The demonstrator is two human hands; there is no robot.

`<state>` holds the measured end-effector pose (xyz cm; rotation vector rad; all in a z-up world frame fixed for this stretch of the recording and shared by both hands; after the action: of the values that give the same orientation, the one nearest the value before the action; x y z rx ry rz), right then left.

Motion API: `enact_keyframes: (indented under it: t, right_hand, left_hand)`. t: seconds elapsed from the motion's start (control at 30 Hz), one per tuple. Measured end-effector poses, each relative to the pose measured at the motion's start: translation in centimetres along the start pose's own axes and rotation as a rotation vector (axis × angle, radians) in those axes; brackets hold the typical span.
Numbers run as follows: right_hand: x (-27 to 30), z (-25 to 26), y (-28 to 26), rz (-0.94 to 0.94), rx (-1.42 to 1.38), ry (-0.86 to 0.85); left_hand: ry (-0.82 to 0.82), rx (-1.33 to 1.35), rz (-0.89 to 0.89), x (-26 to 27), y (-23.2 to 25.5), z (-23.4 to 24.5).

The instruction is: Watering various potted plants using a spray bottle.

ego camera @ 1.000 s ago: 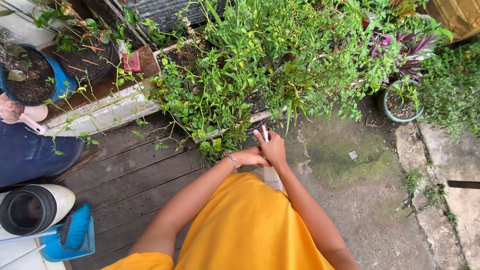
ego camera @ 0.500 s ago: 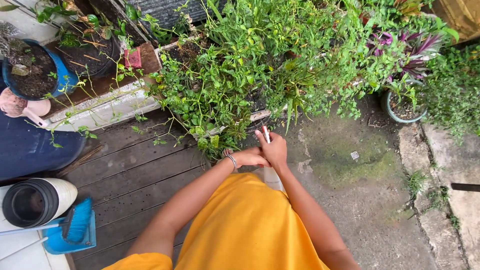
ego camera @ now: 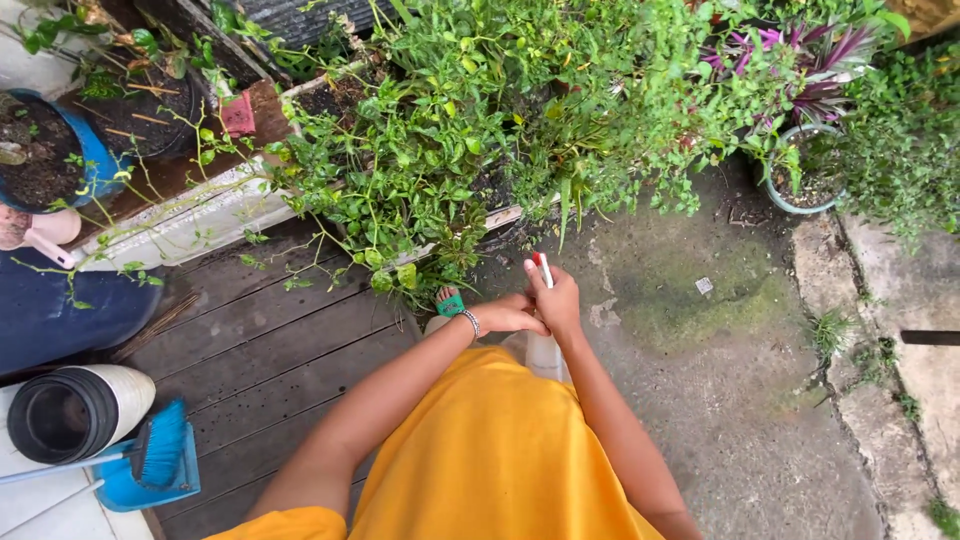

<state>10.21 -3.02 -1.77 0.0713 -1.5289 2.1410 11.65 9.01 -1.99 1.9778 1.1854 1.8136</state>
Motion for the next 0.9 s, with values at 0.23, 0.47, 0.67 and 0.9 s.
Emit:
enact_keyframes:
  t: [0.23,0.47,0.67,0.9]
  right_hand:
    - [0.7,3.5,0.6,-0.086,-0.065,0.05]
    - [0.3,6.7,1.4,-0.004,0.025,0.099]
    - [0.3,9.2,0.0,-0.001,0.172,0.075]
    - [0.6,11.3,-0.9,0.16,0.114,-0.009]
  left_hand:
    - [-0.017,-0.042,-0.052,-1.7,1.9,-1.9]
    - [-0.015,-0.06,0.001,-3.3,3.6,-3.7]
    - [-0.032,-0.015,0.169,-0.4,7.7,-5.3]
    - [0.024,-0.04,-0.092,-6.2,5.1,-6.3]
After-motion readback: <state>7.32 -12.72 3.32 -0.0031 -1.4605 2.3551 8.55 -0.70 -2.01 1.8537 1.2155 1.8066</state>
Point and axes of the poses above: each hand's wrist, its own x-axis away from the middle knuckle, its own z-axis out of the back of the hand, y = z × x, the point moved 5 cm from there along -x, towards the middle knuckle, and after that the axes turned 13 degrees about z, right-handed, at the moved point
